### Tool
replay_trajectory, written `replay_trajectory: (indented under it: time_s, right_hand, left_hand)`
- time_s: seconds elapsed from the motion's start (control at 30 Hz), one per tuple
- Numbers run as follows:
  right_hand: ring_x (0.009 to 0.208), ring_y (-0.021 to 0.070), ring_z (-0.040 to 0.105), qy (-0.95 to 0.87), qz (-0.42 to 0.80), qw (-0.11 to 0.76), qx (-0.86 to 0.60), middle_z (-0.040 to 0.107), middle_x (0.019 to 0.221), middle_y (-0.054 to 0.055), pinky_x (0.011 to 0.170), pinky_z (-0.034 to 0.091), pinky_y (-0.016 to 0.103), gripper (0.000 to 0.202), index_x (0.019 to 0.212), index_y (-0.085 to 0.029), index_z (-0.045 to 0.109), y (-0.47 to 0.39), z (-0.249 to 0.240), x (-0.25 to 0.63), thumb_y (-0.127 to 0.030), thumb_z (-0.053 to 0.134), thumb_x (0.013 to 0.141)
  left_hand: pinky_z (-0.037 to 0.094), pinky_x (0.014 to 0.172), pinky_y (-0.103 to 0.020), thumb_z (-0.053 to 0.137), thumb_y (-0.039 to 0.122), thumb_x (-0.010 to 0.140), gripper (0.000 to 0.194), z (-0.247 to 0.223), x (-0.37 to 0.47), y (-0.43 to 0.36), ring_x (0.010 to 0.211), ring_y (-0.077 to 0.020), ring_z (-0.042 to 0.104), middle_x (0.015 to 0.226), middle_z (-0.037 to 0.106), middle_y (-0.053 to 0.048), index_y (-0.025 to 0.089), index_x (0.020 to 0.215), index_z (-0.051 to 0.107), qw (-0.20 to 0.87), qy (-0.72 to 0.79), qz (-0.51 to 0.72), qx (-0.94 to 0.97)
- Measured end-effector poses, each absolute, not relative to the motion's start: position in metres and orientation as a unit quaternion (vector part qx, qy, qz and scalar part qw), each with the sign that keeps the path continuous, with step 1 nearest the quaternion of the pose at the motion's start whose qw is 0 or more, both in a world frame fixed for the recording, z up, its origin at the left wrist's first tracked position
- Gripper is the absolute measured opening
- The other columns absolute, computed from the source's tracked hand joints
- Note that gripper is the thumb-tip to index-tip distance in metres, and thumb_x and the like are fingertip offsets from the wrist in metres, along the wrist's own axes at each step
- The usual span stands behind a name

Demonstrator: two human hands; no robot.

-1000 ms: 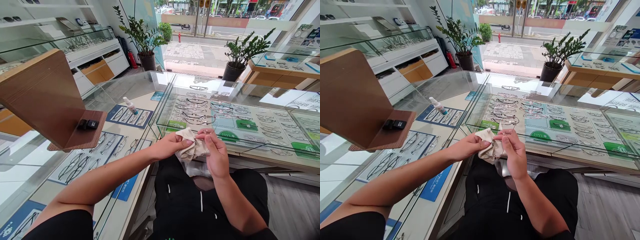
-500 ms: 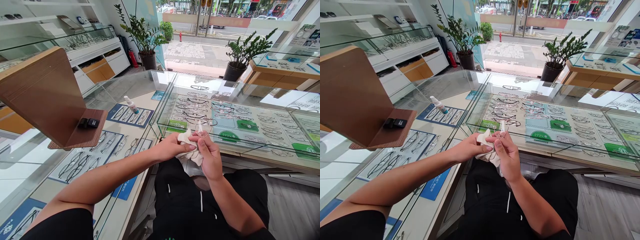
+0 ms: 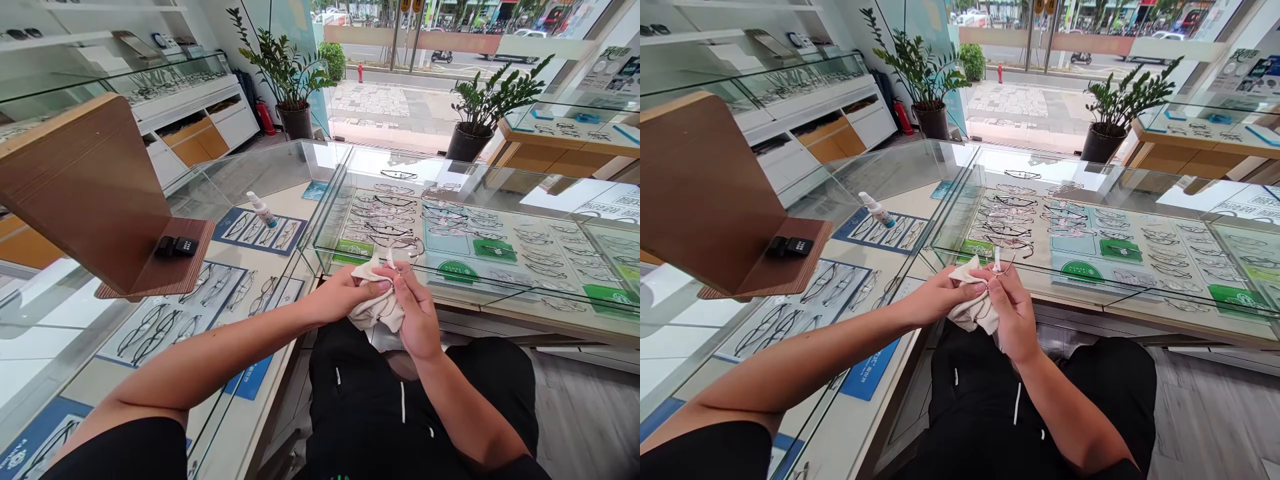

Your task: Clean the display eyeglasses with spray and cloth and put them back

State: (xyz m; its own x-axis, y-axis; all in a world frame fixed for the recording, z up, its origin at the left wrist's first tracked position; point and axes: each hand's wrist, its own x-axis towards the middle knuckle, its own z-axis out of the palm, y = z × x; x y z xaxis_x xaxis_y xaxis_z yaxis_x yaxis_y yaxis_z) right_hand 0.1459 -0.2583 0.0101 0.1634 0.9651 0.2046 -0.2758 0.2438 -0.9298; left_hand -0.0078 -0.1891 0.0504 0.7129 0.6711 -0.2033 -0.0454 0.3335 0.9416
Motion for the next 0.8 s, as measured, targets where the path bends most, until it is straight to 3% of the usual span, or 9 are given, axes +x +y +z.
replay_trajectory:
  time_s: [0.17,0.4,0.53,0.63,0.8]
  right_hand:
    - [0.128,0.0257,0.059,-0.429,0.470,0.659,-0.401,0.064,0.126,0.007,0.120,0.043,0.040,0.032,0.112,-0.033,0.089,-0.2566,0.0084,0.1464,-0.049,0.062,0.107]
    - [0.132,0.0273,0.059,-0.427,0.479,0.652,-0.403,0.062,0.134,0.007,0.120,0.046,0.043,0.031,0.116,-0.032,0.088,-0.2590,0.0066,0.1431,-0.049,0.063,0.106]
    - [0.132,0.0290,0.061,-0.438,0.482,0.644,-0.402,0.066,0.137,0.009,0.120,0.047,0.045,0.037,0.123,-0.030,0.085,-0.2604,0.0080,0.1411,-0.053,0.061,0.106]
    - [0.132,0.0283,0.060,-0.440,0.469,0.645,-0.412,0.068,0.133,0.008,0.120,0.047,0.044,0.035,0.117,-0.030,0.087,-0.2594,0.0089,0.1433,-0.052,0.062,0.106]
    - [0.130,0.0266,0.060,-0.440,0.468,0.651,-0.404,0.066,0.131,0.008,0.118,0.047,0.042,0.032,0.112,-0.032,0.088,-0.2582,0.0087,0.1451,-0.049,0.063,0.106]
  left_hand:
    - [0.046,0.074,-0.027,0.090,0.056,0.078,0.051,0.0517,-0.0069,-0.1909,0.078,-0.0145,0.057,0.086,0.067,-0.001,0.014,0.100,0.071,0.753,0.295,0.238,0.538]
    - [0.038,0.062,-0.025,0.083,0.063,0.082,0.051,0.0524,-0.0087,-0.1900,0.067,-0.0114,0.046,0.071,0.055,0.002,0.015,0.087,0.067,0.711,0.323,0.228,0.581]
    - [0.043,0.068,-0.026,0.081,0.066,0.084,0.054,0.0509,-0.0082,-0.1914,0.073,-0.0136,0.051,0.079,0.061,0.000,0.014,0.096,0.070,0.712,0.310,0.248,0.579]
    - [0.047,0.072,-0.027,0.082,0.063,0.085,0.052,0.0537,-0.0094,-0.1918,0.078,-0.0147,0.055,0.085,0.065,-0.002,0.015,0.099,0.070,0.718,0.290,0.241,0.586]
    - [0.041,0.064,-0.024,0.082,0.055,0.088,0.043,0.0590,-0.0114,-0.1912,0.069,-0.0117,0.049,0.074,0.058,0.001,0.015,0.088,0.067,0.717,0.273,0.211,0.605]
